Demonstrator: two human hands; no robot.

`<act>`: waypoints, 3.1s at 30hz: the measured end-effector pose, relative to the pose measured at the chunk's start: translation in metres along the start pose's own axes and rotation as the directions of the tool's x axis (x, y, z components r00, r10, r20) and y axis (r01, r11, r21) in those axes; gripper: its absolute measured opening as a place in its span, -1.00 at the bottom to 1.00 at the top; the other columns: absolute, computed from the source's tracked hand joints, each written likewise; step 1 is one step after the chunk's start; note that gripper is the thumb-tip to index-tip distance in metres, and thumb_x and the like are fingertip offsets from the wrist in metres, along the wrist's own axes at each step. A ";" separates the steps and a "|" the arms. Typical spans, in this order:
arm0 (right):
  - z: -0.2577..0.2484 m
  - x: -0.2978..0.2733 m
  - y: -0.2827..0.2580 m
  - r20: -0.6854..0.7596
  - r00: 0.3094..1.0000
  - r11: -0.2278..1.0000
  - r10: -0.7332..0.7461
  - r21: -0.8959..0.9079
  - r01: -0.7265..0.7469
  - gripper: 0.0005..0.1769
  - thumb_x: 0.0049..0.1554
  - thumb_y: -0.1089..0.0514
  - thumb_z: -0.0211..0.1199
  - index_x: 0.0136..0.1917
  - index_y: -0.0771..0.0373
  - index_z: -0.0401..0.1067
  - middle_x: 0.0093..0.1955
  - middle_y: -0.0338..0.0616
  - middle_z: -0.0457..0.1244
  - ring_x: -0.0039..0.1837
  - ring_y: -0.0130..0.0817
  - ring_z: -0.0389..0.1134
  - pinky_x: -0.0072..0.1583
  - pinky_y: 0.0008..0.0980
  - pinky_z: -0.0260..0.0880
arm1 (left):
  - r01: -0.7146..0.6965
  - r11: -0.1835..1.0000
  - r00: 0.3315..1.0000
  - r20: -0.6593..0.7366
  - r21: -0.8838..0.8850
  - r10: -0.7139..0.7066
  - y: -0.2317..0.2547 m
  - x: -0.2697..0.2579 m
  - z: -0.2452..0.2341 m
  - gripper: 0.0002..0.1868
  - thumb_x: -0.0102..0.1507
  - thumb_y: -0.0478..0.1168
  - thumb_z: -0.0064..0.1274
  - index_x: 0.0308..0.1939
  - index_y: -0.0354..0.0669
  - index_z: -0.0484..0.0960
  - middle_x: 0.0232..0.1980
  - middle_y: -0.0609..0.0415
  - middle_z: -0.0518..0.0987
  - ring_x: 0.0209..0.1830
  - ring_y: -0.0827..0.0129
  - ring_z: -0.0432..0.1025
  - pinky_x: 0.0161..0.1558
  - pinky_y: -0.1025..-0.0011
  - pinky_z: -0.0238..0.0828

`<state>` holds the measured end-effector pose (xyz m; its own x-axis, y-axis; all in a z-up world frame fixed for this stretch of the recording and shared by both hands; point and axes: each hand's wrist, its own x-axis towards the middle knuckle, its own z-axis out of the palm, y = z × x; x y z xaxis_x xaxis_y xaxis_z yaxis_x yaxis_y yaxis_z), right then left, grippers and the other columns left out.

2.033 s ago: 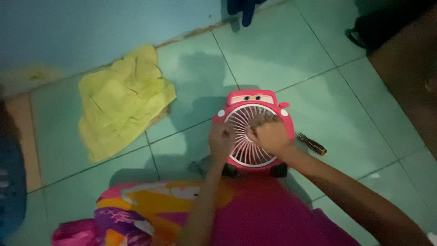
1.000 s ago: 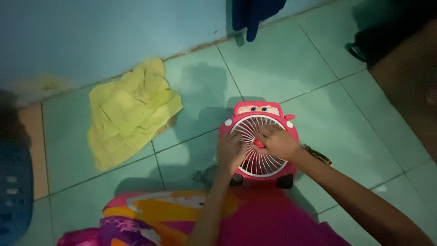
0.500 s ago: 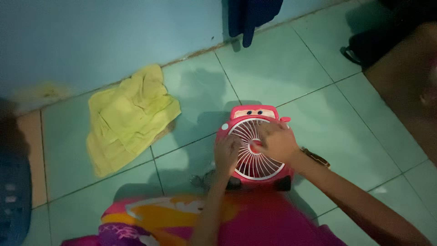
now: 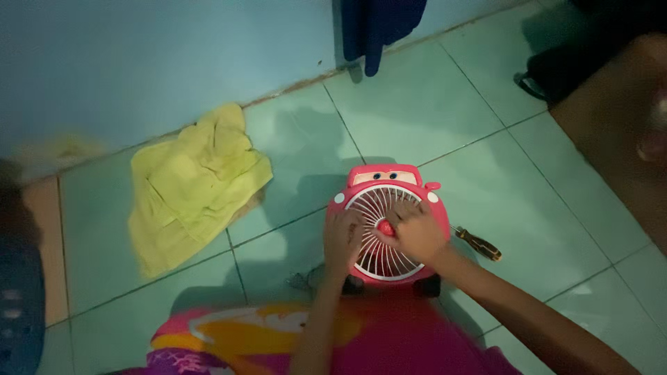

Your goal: The person sits on the floor and removes the central red cap from a pink car-shaped electric fan. They then use a screwdriver to loosen and remove the central screw holding the fan blade assembly in place.

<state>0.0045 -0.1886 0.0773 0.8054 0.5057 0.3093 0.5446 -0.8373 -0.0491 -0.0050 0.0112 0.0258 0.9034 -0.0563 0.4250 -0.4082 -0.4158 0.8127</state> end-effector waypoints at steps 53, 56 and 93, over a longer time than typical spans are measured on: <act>0.000 0.018 0.028 0.160 0.926 0.940 -0.341 0.064 0.335 -0.40 0.06 -0.29 0.30 -0.20 0.37 0.46 -0.13 0.05 0.29 -0.02 -0.02 0.35 0.14 -0.09 0.34 | -0.068 0.962 0.995 0.091 0.265 0.045 -0.014 0.003 0.007 -0.85 0.26 -0.17 0.05 -0.23 -0.17 0.59 -0.14 0.02 0.56 -0.11 0.05 0.45 0.03 0.08 0.34; 0.000 0.024 0.033 0.084 0.914 0.914 -0.396 0.132 0.384 -0.42 0.08 -0.29 0.31 -0.17 0.32 0.46 -0.12 0.00 0.27 -0.01 -0.04 0.34 0.10 -0.11 0.33 | -0.050 0.970 0.997 0.064 0.237 0.036 -0.017 -0.001 0.006 -0.85 0.23 -0.16 0.04 -0.25 -0.14 0.62 -0.12 0.01 0.57 -0.09 0.00 0.43 0.03 0.05 0.28; 0.005 -0.001 0.007 -0.145 0.979 0.989 -0.146 -0.001 0.147 -0.52 0.01 -0.16 0.38 -0.07 0.31 0.45 -0.04 0.01 0.27 0.07 -0.05 0.32 0.14 -0.13 0.34 | 0.087 0.994 0.991 -0.099 -0.073 -0.094 0.019 0.012 -0.003 -0.70 0.42 -0.04 -0.07 -0.03 -0.17 0.64 0.10 0.03 0.55 0.17 0.15 0.45 0.22 0.20 0.37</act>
<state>0.0087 -0.1937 0.0723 0.6749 0.5870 0.4471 0.6571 -0.7538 -0.0021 -0.0020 0.0056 0.0477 0.9203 0.0727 0.3843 -0.3368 -0.3522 0.8732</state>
